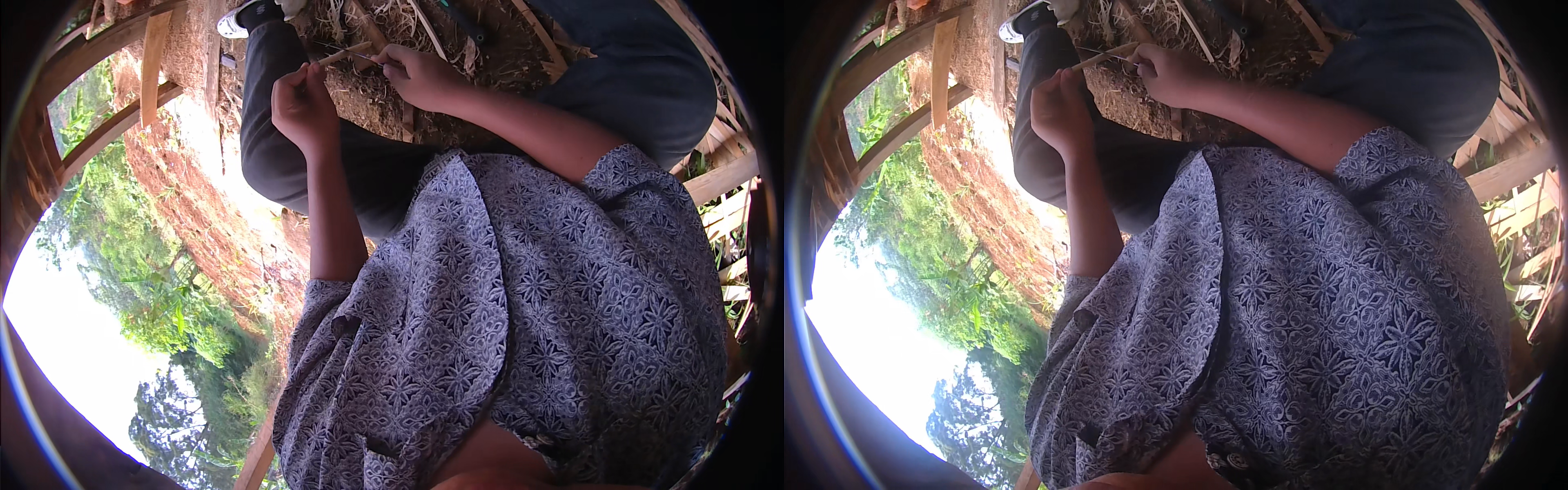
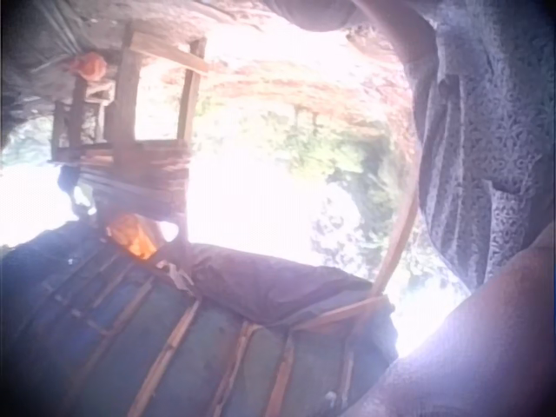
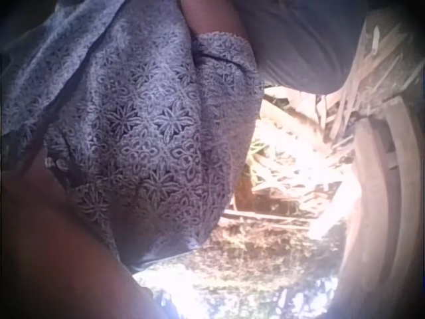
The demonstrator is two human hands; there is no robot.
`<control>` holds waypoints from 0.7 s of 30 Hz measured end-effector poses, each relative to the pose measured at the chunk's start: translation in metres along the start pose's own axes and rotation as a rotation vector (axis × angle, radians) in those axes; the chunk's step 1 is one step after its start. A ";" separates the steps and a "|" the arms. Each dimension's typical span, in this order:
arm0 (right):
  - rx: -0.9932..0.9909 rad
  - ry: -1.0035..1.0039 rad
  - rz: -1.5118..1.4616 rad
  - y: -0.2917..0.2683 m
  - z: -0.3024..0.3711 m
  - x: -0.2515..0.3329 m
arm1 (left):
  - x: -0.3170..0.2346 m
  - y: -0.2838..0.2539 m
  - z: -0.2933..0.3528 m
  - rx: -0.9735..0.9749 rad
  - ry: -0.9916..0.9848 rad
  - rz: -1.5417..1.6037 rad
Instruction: The person sits on the ground and uses a knife to shave thin strips from a small piece of wood held between their legs. They repeatedly scrape the blade along the wood to produce fine shavings, occasionally adjusting the wood's position.
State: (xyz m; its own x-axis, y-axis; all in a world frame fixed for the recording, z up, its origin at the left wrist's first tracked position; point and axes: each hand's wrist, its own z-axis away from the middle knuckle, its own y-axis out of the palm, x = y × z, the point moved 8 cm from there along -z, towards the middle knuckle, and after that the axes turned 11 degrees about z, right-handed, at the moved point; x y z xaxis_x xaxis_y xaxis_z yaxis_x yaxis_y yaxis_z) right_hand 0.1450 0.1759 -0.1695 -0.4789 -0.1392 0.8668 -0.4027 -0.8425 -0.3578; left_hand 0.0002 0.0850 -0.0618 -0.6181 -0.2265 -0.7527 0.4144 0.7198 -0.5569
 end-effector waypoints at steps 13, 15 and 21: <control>-0.086 -0.171 -0.012 -0.006 0.004 0.018 | 0.014 0.001 0.006 -0.007 -0.025 0.094; -0.001 0.059 -0.001 0.001 -0.007 -0.014 | 0.011 0.003 0.001 0.005 -0.003 0.065; -0.081 -0.198 -0.021 -0.002 0.001 0.014 | 0.001 0.003 0.000 0.022 0.039 -0.023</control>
State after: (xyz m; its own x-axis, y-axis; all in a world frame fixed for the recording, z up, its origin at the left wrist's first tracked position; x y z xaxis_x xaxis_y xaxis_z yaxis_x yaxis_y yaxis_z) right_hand 0.1400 0.1757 -0.1565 -0.3103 -0.2281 0.9229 -0.4765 -0.8027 -0.3587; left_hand 0.0010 0.0864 -0.0640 -0.6526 -0.2167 -0.7260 0.4142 0.7003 -0.5814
